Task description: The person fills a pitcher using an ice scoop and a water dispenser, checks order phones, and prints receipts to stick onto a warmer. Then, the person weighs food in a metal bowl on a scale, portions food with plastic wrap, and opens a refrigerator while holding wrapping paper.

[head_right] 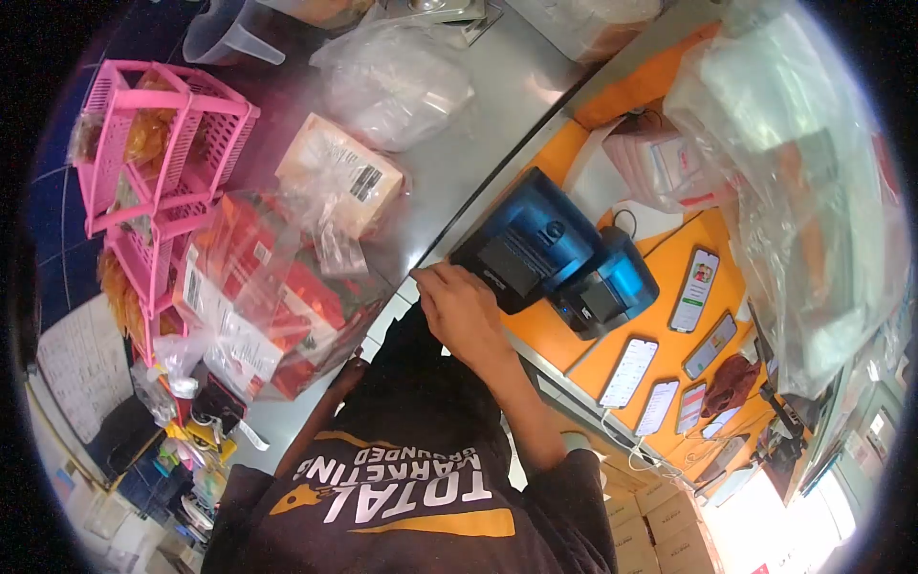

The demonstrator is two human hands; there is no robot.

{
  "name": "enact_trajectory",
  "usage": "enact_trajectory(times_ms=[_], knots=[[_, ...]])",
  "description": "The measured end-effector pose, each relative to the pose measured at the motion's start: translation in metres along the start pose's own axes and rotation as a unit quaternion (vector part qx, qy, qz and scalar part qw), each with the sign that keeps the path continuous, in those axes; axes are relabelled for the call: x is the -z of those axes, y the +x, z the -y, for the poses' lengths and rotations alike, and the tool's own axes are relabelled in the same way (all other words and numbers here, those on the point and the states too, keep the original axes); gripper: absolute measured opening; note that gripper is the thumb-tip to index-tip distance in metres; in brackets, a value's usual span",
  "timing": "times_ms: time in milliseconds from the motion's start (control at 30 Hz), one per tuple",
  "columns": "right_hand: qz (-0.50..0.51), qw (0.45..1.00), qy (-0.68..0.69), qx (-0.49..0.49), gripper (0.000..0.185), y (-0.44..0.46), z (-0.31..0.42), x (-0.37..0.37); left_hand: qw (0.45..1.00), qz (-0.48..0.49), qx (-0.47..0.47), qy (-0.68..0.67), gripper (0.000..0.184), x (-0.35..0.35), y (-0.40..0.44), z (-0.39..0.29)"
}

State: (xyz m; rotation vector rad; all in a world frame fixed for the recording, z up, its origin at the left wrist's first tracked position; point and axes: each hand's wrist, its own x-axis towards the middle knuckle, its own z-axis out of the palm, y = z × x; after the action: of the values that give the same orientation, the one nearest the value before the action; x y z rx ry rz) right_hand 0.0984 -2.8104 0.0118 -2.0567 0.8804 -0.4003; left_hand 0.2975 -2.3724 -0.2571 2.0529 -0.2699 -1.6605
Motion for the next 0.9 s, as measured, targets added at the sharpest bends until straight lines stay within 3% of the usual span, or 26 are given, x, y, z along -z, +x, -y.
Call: enact_trajectory(times_ms=[67,133,200,267,333,400,433,467,500,600,633,667,800,900], knots=[[0.001,1.0,-0.014,0.012,0.026,0.017,0.001,-0.006,1.0,0.0,0.016,0.012,0.025,0.006,0.0,-0.001],[0.027,0.995,-0.084,-0.049,0.027,0.04,0.015,-0.01,0.997,-0.003,0.049,0.057,0.025,0.013,-0.006,-0.019],[-0.058,0.995,-0.073,-0.032,0.037,0.081,0.035,-0.022,0.995,-0.012,0.071,0.076,0.026,0.018,-0.006,-0.022],[-0.063,0.99,-0.122,0.039,0.034,0.13,0.041,-0.043,0.993,-0.025,0.078,0.089,0.026,0.025,-0.003,-0.028],[-0.042,0.98,-0.091,0.173,0.029,0.165,0.023,-0.068,0.992,-0.028,0.073,0.102,0.026,0.032,0.012,-0.036],[-0.043,0.974,-0.096,0.202,0.022,0.176,0.018,-0.067,0.993,-0.02,0.059,0.104,0.026,0.04,0.037,-0.052],[-0.096,0.976,-0.046,0.191,0.02,0.174,0.024,-0.062,0.994,-0.017,0.051,0.097,0.026,0.041,0.052,-0.063],[-0.153,0.971,0.006,0.185,0.019,0.161,0.034,-0.045,0.994,-0.012,0.046,0.094,0.026,0.043,0.063,-0.075],[-0.178,0.97,-0.028,0.164,0.019,0.141,0.036,-0.022,0.995,-0.007,0.039,0.091,0.026,0.044,0.075,-0.087],[-0.422,0.883,0.011,0.206,0.037,0.081,0.097,0.092,0.997,-0.015,0.029,0.073,0.026,0.047,0.083,-0.105],[-0.383,0.915,0.038,0.121,0.038,0.041,0.12,0.141,0.997,-0.02,0.025,0.069,0.026,0.048,0.082,-0.104],[-0.425,0.899,0.019,0.104,0.037,0.007,0.126,0.184,0.997,-0.027,0.021,0.064,0.026,0.049,0.08,-0.101],[-0.632,0.766,-0.119,0.029,0.037,-0.13,0.094,0.34,0.998,-0.037,0.009,0.054,0.026,0.035,0.072,-0.078],[-0.685,0.694,-0.209,-0.074,0.036,-0.215,0.029,0.427,0.997,-0.043,0.007,0.068,0.027,0.006,0.061,-0.038]])
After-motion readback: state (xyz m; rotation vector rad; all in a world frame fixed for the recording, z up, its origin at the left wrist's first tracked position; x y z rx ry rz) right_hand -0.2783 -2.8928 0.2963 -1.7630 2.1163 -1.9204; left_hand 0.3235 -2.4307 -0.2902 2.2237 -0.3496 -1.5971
